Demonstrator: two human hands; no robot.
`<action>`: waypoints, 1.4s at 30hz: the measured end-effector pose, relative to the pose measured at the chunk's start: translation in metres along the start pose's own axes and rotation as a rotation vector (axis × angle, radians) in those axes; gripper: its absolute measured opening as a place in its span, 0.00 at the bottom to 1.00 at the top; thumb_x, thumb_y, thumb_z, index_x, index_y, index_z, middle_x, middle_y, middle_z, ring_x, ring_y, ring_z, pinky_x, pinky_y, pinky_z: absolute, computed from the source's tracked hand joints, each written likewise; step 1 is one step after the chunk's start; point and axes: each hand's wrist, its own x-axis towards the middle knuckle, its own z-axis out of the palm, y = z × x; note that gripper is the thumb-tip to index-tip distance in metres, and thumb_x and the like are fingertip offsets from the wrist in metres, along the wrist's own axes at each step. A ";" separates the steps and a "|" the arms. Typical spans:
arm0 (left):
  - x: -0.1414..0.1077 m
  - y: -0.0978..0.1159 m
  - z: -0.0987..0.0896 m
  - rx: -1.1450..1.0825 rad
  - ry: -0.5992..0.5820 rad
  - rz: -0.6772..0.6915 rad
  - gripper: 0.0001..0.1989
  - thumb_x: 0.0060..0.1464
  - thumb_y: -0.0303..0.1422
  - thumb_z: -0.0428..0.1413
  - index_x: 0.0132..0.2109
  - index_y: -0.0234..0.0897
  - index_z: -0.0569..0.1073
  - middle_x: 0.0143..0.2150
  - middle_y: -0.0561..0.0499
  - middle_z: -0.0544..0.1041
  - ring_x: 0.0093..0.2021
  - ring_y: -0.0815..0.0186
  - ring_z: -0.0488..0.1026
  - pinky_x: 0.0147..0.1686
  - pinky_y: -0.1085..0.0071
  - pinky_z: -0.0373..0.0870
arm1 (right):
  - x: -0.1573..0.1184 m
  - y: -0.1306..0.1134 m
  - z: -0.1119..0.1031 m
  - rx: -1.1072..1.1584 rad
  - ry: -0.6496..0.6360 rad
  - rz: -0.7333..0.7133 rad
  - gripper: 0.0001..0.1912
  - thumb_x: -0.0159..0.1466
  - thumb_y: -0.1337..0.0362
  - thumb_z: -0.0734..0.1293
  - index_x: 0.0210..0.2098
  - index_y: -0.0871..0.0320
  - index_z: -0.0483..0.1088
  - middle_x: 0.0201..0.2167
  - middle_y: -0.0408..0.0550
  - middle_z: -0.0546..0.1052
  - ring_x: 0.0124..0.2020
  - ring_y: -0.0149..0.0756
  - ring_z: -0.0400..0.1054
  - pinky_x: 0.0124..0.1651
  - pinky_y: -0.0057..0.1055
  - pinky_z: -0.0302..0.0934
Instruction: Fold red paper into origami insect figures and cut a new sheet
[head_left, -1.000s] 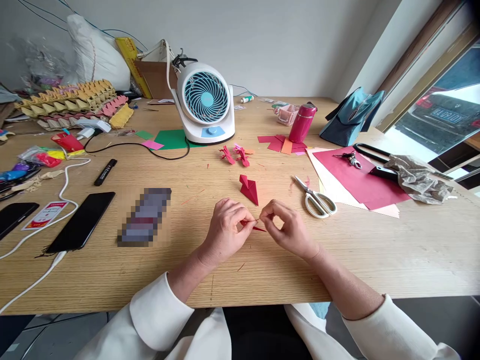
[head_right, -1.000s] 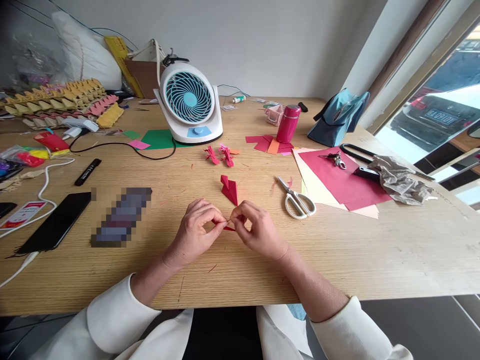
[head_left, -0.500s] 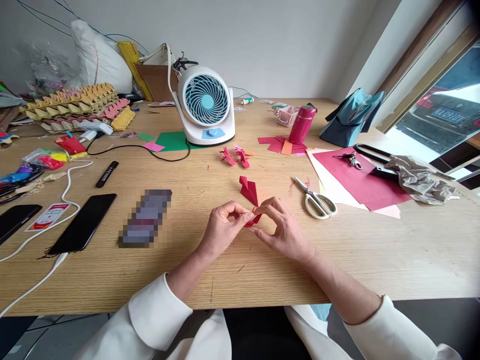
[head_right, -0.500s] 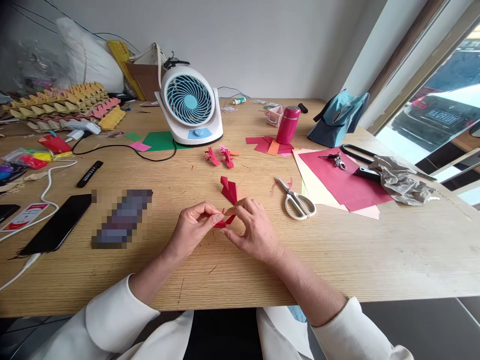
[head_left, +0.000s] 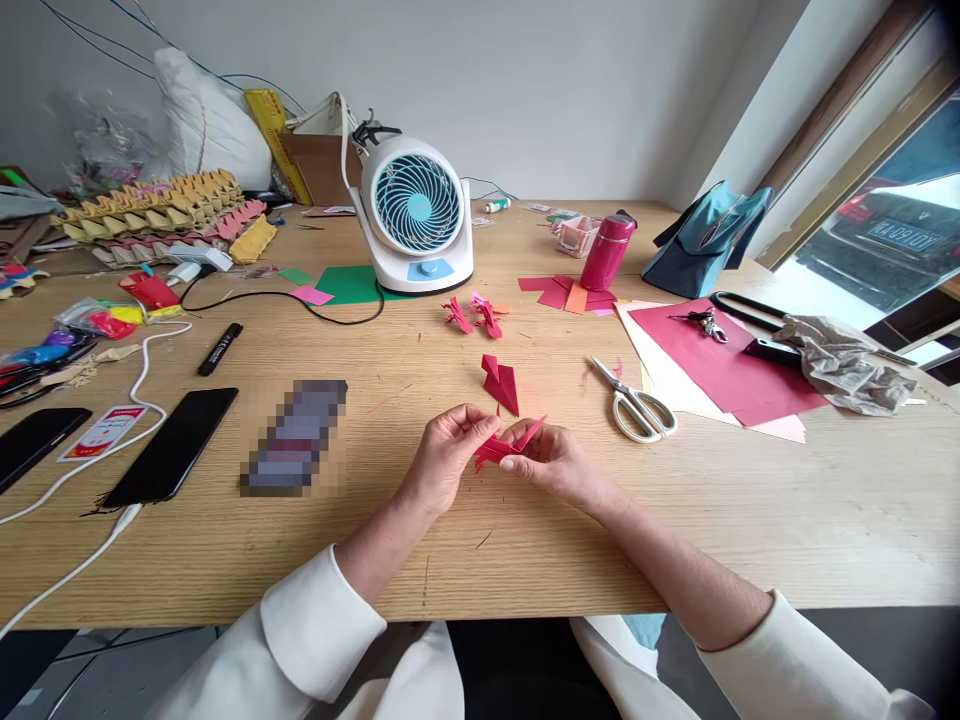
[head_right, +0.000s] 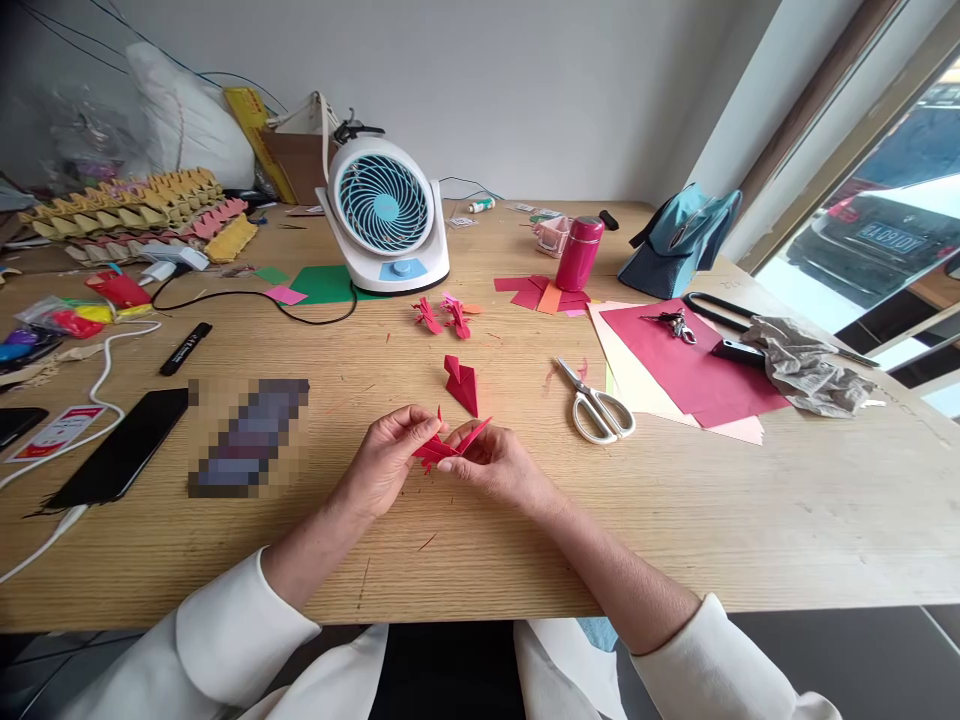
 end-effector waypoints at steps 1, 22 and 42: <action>0.000 0.000 0.001 0.005 -0.006 0.002 0.13 0.48 0.39 0.67 0.31 0.34 0.76 0.29 0.53 0.78 0.29 0.71 0.72 0.33 0.74 0.67 | -0.001 -0.001 0.002 -0.008 -0.012 -0.010 0.20 0.55 0.48 0.75 0.35 0.58 0.73 0.32 0.46 0.76 0.34 0.34 0.70 0.38 0.32 0.65; 0.001 0.003 -0.002 0.175 0.019 0.040 0.13 0.47 0.41 0.67 0.31 0.33 0.80 0.32 0.48 0.81 0.33 0.66 0.74 0.36 0.71 0.71 | -0.006 -0.008 0.008 -0.313 0.065 -0.020 0.12 0.59 0.58 0.70 0.26 0.59 0.67 0.21 0.40 0.67 0.23 0.27 0.57 0.26 0.25 0.53; 0.001 0.008 -0.004 0.318 -0.017 0.133 0.15 0.51 0.42 0.64 0.30 0.34 0.75 0.27 0.53 0.73 0.29 0.69 0.68 0.30 0.74 0.65 | -0.006 -0.010 0.005 -0.371 0.117 -0.037 0.12 0.60 0.57 0.69 0.27 0.58 0.69 0.22 0.42 0.70 0.24 0.29 0.59 0.26 0.26 0.54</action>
